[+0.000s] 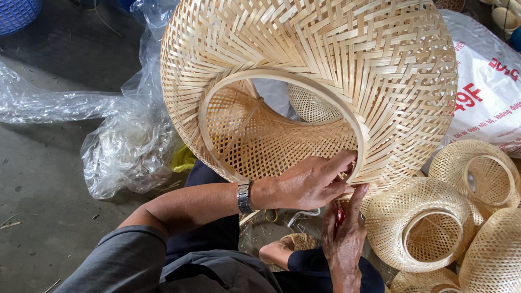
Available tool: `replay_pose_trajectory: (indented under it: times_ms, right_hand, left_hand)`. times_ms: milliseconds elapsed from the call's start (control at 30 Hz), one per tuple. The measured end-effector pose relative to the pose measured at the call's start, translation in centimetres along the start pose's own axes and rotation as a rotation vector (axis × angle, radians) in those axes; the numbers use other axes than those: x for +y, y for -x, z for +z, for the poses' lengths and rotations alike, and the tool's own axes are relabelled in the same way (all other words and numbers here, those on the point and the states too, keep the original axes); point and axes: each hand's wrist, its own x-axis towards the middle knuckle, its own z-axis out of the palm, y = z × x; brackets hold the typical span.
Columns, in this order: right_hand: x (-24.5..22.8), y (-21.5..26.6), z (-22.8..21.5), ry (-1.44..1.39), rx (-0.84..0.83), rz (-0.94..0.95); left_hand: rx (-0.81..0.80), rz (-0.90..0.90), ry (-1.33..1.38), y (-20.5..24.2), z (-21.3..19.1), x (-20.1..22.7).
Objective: The person uses a red-handled knife to trim and smooth the woven bamboo edge of a large basket. They rotate the basket to access different sections of the rim, carefully cutting away excess material.
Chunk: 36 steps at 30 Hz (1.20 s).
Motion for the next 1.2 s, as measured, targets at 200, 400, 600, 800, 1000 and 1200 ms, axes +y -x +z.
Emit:
replay_pose_trajectory:
  times_ms: [200,400,600,800,1000,1200]
  right_hand:
    - [0.1,0.2,0.0,0.025,0.003,0.035]
    - [1.6,1.3,0.6,-0.221,0.108,0.155]
    - [5.3,5.0,2.0,-1.100,0.185,0.909]
    - [8.6,12.1,8.0,-1.581,-0.021,1.316]
    - [7.2,12.2,11.0,-1.971,-0.241,1.378]
    - [9.0,8.3,12.1,-2.416,-0.381,0.930]
  left_hand:
    - [-0.019,-0.048,0.045,0.1,-0.1,0.1]
    - [0.037,0.006,0.117,-0.3,-0.3,0.5]
    - [-0.027,-0.095,0.107,-0.5,-0.1,-0.9]
    - [0.020,0.063,0.177,-4.2,-0.4,-3.7]
    - [-0.071,0.163,0.394,-7.3,-3.2,-2.1]
    - [-0.241,-0.047,0.761,-8.1,-6.1,0.7]
